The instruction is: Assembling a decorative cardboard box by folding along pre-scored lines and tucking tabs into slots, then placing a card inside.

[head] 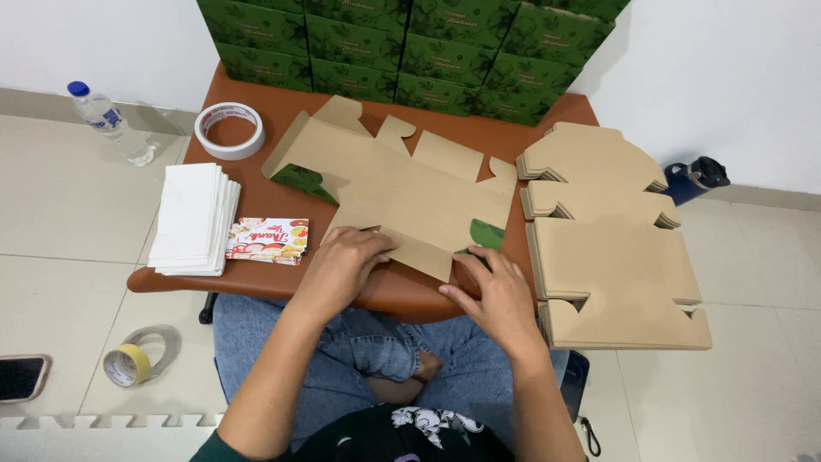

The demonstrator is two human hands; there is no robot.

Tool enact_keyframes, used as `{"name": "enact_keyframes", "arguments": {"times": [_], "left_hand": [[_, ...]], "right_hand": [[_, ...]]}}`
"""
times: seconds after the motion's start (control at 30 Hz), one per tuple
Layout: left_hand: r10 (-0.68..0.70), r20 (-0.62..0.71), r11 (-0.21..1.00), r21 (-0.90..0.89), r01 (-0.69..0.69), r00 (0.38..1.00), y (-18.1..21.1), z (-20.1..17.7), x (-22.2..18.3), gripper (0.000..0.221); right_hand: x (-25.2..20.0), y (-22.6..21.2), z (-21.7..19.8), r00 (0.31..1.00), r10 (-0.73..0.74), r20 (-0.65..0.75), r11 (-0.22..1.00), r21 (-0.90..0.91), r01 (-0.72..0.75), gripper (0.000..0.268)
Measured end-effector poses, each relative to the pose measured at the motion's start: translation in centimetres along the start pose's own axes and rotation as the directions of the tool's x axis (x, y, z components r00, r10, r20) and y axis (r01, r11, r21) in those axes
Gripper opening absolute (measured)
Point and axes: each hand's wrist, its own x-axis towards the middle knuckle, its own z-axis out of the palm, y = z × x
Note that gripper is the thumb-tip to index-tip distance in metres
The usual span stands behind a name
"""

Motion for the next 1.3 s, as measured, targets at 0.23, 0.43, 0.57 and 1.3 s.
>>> {"name": "enact_keyframes", "arguments": {"times": [0.23, 0.43, 0.57, 1.3], "left_hand": [[-0.042, 0.005, 0.996, 0.078, 0.041, 0.999, -1.4, 0.6, 3.7, 0.011], [-0.075, -0.006, 0.99, 0.118, 0.075, 0.997, -2.7, 1.9, 8.2, 0.034], [-0.034, 0.074, 0.982, 0.188, 0.02, 0.997, -4.5, 3.7, 9.3, 0.034], [-0.004, 0.132, 0.997, 0.073, -0.006, 0.991, -4.4, 1.6, 7.4, 0.032]], "right_hand": [[2.6, 1.2, 1.6, 0.975, -0.053, -0.214, 0.984, -0.178, 0.014, 0.027], [5.0, 1.9, 2.7, 0.94, 0.06, -0.336, 0.982, -0.149, -0.116, 0.03], [4.3, 0.2, 1.7, 0.932, 0.095, -0.349, 0.994, -0.021, -0.109, 0.054], [6.8, -3.8, 3.8, 0.955, -0.285, 0.081, 0.959, 0.033, 0.283, 0.048]]}}
